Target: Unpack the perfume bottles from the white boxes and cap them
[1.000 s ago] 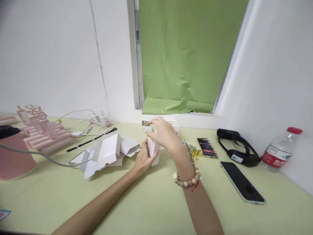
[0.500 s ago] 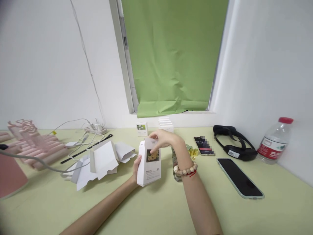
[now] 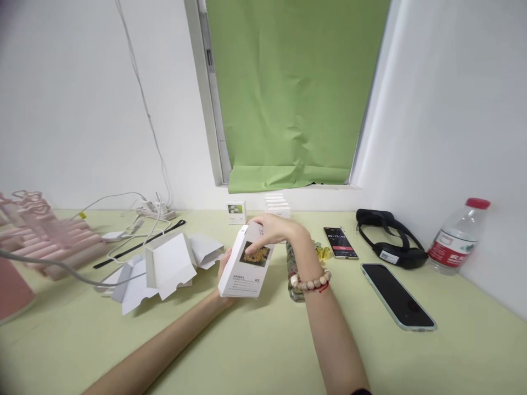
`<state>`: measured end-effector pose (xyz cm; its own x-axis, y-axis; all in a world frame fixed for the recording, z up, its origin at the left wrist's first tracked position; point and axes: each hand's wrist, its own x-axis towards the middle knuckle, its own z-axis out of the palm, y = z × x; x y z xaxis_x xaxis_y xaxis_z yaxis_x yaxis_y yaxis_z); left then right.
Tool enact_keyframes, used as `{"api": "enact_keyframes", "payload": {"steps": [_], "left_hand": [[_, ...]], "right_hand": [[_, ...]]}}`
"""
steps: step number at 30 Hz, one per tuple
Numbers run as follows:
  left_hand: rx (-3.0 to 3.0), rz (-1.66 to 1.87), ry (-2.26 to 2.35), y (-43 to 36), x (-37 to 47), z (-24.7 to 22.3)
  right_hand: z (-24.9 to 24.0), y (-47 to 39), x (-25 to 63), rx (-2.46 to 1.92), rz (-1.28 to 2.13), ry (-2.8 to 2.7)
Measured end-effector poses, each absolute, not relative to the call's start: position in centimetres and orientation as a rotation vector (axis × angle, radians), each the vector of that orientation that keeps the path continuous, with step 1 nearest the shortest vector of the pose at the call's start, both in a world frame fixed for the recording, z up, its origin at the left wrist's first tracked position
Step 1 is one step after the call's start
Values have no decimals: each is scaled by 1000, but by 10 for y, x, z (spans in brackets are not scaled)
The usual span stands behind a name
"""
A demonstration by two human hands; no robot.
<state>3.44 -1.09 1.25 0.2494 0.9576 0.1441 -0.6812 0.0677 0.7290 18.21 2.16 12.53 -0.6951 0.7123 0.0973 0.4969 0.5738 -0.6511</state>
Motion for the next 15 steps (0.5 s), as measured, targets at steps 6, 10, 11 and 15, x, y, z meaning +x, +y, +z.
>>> {"api": "enact_keyframes", "payload": {"steps": [6, 10, 11, 15], "left_hand": [[730, 1426, 927, 10, 24, 0], [1112, 1505, 1254, 18, 19, -11], [1270, 1480, 1314, 19, 19, -14], [1696, 1279, 1410, 24, 21, -22]], "right_hand": [[124, 28, 188, -1017, 594, -2311], [112, 44, 193, -1249, 296, -2236], [108, 48, 194, -1290, 290, -2249], [92, 60, 191, -1358, 315, -2275]]}}
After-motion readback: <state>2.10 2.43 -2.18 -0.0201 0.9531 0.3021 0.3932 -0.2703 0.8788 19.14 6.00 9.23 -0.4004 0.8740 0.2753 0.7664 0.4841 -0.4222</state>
